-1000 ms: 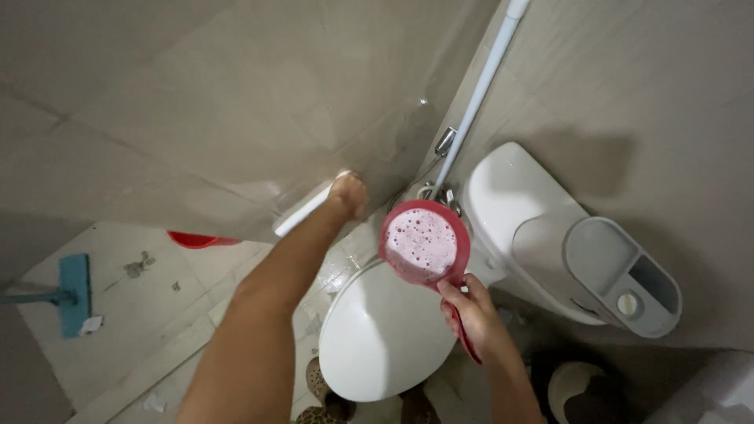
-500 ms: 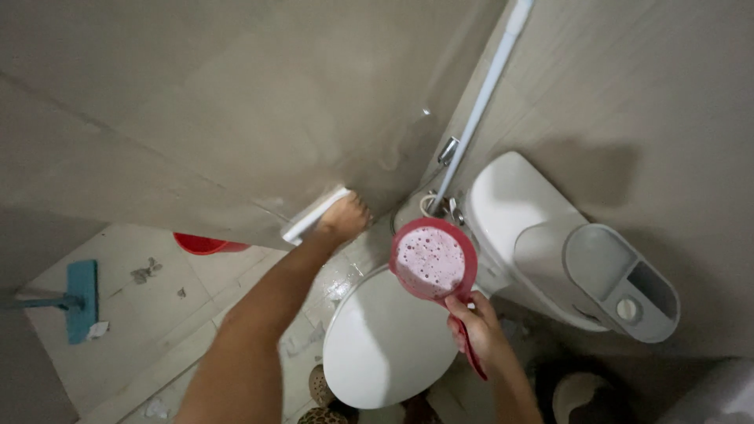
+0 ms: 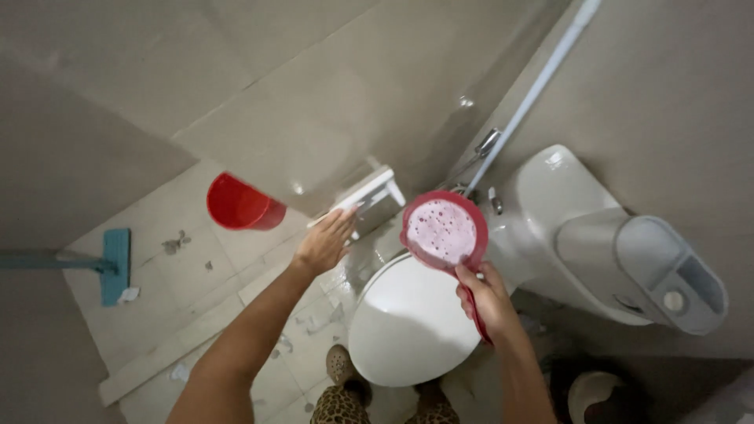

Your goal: The person prepares a soapy solution in a red scoop at a sink, then uses a cloth to wipe the tiled walls of the bathroom. The person repeatedly dips the cloth into the soapy water and scrubs the wall surfaces around the toilet and sink area.

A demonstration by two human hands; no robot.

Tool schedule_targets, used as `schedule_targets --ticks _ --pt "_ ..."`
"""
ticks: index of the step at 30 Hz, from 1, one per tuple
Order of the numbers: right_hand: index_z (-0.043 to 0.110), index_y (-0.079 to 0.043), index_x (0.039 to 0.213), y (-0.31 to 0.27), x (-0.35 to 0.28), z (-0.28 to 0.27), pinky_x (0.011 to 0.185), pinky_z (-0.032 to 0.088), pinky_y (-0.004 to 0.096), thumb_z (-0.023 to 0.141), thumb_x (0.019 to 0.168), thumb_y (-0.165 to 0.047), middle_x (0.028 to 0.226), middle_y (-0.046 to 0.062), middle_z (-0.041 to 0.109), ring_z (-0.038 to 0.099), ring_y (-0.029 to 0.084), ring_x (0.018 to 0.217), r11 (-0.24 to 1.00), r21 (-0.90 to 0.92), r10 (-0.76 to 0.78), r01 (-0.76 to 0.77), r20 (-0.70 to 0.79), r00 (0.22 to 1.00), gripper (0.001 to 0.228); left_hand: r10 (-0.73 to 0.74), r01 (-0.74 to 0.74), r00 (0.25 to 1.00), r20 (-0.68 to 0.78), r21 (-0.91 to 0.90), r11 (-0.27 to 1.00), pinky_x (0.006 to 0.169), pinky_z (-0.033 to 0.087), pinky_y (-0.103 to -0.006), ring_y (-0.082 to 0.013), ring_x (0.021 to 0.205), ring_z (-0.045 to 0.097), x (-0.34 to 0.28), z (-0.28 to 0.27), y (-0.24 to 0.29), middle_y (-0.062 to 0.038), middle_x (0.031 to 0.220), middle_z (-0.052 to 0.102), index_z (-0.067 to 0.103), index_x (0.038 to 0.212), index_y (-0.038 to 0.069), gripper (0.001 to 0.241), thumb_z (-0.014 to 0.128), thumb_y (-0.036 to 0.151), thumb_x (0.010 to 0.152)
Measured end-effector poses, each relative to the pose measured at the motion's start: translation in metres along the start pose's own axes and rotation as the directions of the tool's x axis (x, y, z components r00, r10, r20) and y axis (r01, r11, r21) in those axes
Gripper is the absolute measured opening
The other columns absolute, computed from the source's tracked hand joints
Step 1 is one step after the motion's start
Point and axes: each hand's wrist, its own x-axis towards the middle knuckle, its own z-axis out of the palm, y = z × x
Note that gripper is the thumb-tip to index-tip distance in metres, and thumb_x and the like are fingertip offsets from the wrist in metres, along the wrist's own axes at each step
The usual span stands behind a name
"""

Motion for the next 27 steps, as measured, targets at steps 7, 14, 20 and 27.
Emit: schedule_targets --ticks 7,14,20,27 --pt "0.050 -0.007 0.097 0.043 0.022 0.031 0.037 0.033 0.026 0.064 0.097 -0.025 0.061 0.002 0.052 0.043 0.010 0.043 0.995 0.028 -0.095 0.095 0.024 0.995 0.023 0.023 -0.025 0.989 -0.147 -0.008 1.000 0.122 0.015 -0.0440 -0.0286 0.148 0.031 0.046 0.034 0.018 -0.013 0.158 0.042 0.045 0.151 0.005 0.062 0.041 0.042 0.102" --pt "0.051 -0.009 0.098 0.054 0.001 0.025 0.038 0.034 0.026 0.064 0.096 -0.024 0.064 0.002 0.053 0.044 0.010 0.044 0.993 0.056 -0.098 0.100 -0.047 0.994 0.020 0.039 0.026 0.984 0.176 -0.352 0.936 0.096 0.049 -0.0416 -0.0230 0.115 0.069 0.101 0.049 0.042 -0.005 0.119 0.075 0.079 0.110 0.016 0.033 0.050 0.031 0.106" --pt "0.053 -0.009 0.100 0.057 -0.010 0.007 0.038 0.034 0.027 0.065 0.094 -0.025 0.065 0.003 0.054 0.044 0.010 0.044 0.996 0.058 -0.057 0.064 -0.112 0.992 0.021 -0.028 -0.043 0.966 -0.258 -0.266 0.963 0.103 0.046 -0.0421 -0.0256 0.118 0.065 0.053 0.056 0.041 -0.008 0.122 0.073 0.075 0.117 0.011 0.030 0.065 0.020 0.090" --pt "0.053 -0.010 0.101 0.052 -0.013 -0.005 0.039 0.033 0.028 0.068 0.091 -0.028 0.065 0.002 0.054 0.044 0.011 0.044 0.998 0.062 -0.001 0.010 -0.141 0.990 0.025 -0.489 0.048 0.746 -0.451 -0.697 0.716 0.120 0.041 -0.0455 -0.0277 0.124 0.064 0.066 0.078 0.079 -0.013 0.125 0.071 0.066 0.129 0.007 0.038 0.065 0.002 0.091"
